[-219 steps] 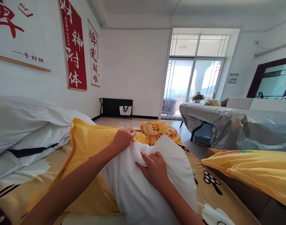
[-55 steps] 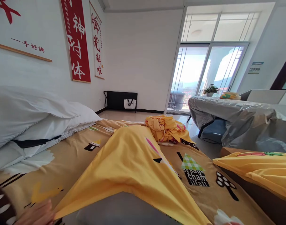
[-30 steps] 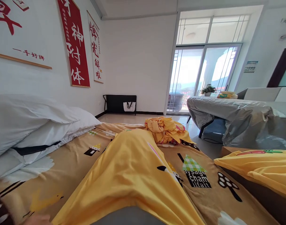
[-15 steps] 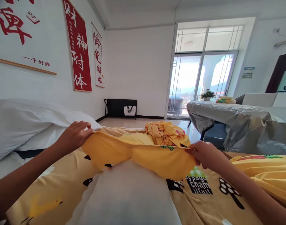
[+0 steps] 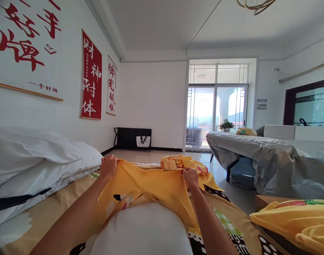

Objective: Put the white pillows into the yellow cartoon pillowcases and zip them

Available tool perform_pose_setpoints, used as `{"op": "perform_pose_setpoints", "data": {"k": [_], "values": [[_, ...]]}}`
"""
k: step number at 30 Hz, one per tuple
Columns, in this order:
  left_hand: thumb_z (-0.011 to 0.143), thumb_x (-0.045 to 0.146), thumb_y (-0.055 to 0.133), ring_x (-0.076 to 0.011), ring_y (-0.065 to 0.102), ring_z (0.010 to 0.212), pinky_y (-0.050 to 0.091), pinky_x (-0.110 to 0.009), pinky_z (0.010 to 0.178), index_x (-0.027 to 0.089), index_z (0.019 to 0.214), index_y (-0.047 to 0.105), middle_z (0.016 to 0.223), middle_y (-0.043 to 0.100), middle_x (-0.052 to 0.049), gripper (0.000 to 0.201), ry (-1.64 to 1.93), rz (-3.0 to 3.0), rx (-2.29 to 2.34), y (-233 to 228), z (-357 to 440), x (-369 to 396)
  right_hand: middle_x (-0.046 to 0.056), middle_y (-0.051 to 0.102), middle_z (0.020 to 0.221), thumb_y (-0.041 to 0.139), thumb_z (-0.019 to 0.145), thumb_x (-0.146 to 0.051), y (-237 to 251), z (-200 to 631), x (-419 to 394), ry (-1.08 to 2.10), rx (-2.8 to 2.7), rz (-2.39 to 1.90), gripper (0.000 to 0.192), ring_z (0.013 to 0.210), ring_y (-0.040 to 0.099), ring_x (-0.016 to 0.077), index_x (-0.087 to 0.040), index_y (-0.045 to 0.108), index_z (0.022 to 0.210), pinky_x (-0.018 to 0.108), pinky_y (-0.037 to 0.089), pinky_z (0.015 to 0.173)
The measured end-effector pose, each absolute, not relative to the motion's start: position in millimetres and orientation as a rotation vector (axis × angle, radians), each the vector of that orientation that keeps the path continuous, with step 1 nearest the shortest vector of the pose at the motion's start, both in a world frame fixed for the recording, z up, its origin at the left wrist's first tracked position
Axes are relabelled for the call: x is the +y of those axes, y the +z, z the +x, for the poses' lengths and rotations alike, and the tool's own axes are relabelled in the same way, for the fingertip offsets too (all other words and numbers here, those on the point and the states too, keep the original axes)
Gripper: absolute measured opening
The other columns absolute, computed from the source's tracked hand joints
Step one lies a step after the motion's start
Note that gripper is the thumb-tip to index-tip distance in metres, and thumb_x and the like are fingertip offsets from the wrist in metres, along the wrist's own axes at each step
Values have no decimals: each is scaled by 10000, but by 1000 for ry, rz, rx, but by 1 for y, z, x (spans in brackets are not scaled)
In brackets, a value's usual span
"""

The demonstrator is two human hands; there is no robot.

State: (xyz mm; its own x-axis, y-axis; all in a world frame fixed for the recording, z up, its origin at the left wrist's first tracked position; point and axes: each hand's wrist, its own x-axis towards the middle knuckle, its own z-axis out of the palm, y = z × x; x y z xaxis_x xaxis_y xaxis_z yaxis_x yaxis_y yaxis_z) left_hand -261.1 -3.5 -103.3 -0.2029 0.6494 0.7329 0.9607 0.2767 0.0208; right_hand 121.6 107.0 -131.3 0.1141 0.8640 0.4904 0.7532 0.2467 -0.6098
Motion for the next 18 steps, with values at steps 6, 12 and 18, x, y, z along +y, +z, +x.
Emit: {"op": "perform_pose_setpoints", "data": {"k": [6, 12, 18], "values": [[928, 185, 317, -322, 543, 979, 387, -514, 841, 115, 951, 654, 988, 601, -163, 346, -900, -1342, -2146, -137, -262, 16, 181, 547, 1321, 504, 774, -434, -182, 105, 120, 319, -1715, -1530, 739, 1178, 557, 259, -78, 395, 1412, 367, 459, 938], [909, 167, 353, -314, 429, 1277, 376, -454, 998, 141, 1257, 520, 1365, 485, -163, 388, -1018, -1699, -1974, -153, -225, 15, 267, 273, 1487, 401, 822, -248, -193, 78, 108, 118, -1668, -1588, 708, 1373, 273, 389, -37, 223, 1474, 651, 179, 1053], [924, 318, 308, -196, 283, 1403, 203, -392, 1157, 190, 1432, 378, 1515, 334, -72, 529, -698, -2441, -1822, -183, -171, 10, -2, 526, 1374, 407, 888, -476, -191, 21, 77, 248, -2317, -1082, 468, 1283, 458, 179, -327, 541, 1310, 321, 314, 1082]]}}
